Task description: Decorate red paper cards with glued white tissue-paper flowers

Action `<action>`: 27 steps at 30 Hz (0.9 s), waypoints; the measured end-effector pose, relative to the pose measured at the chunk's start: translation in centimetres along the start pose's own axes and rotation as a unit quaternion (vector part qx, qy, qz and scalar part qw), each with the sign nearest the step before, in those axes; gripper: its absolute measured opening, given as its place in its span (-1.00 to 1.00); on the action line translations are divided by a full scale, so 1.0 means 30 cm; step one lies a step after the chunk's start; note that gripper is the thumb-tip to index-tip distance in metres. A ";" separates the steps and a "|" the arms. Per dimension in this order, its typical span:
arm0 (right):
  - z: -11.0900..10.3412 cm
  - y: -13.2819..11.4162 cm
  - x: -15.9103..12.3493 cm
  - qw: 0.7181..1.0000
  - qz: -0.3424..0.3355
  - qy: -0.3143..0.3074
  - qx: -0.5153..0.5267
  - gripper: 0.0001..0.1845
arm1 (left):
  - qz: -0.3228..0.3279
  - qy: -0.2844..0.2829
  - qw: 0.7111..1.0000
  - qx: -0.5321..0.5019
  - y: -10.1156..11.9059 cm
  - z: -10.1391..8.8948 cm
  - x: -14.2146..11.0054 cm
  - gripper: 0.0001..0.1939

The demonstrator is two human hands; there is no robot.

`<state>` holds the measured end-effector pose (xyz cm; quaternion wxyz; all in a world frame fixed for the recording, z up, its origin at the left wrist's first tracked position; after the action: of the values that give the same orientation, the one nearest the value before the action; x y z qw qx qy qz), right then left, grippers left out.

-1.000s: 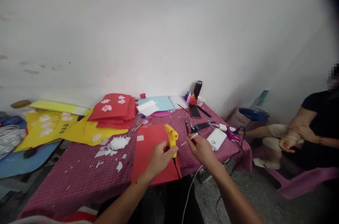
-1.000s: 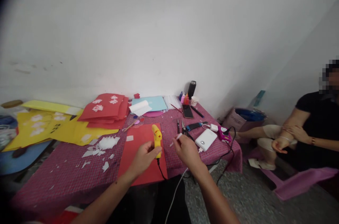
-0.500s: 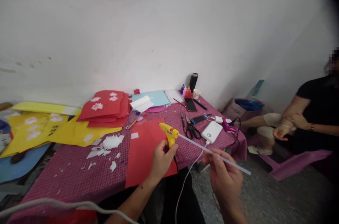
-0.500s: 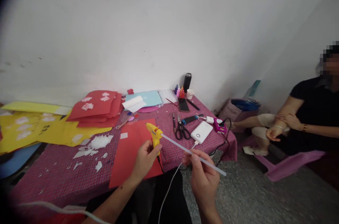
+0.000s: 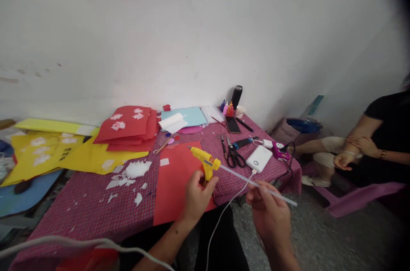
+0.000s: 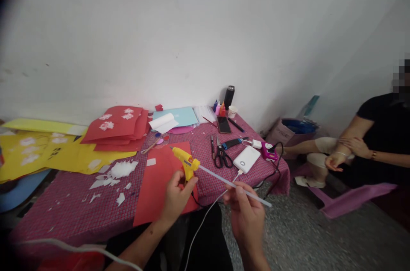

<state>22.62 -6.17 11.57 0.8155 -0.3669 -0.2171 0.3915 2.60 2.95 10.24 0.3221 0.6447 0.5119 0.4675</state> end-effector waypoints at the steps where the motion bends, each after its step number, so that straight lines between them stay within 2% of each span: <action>1: -0.004 0.009 -0.001 1.000 0.017 0.005 0.015 -0.79 | 0.013 0.008 1.000 0.013 -0.001 -0.003 -0.006 -0.72; 9: -0.057 0.060 -0.011 0.991 0.105 0.040 0.077 -0.80 | 0.107 0.035 0.992 0.061 0.013 -0.013 -0.044 -0.77; 14: -0.081 0.062 -0.007 0.988 0.111 0.046 0.092 -0.81 | 0.148 0.039 0.985 0.079 0.002 -0.003 -0.060 -0.80; 19: -0.080 0.056 -0.011 0.990 0.101 0.035 0.092 -0.82 | 0.150 0.041 0.985 0.080 -0.002 0.000 -0.060 -0.81; 27: -0.103 0.069 -0.040 0.994 0.085 0.023 0.070 -0.76 | 0.085 0.024 0.994 0.063 0.020 0.003 -0.050 -0.79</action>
<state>22.88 -7.56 7.93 0.8077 -0.3353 -0.1381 0.4649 2.84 1.36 10.34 0.2271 0.6937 0.4912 0.4753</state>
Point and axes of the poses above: each hand's wrist, its own x-axis towards the middle knuckle, its own z-axis out of the palm, y = z × x, the point moved 5 cm from there along x, towards the middle knuckle, and after that the axes turned 8 degrees about x, right-handed, at the moved point
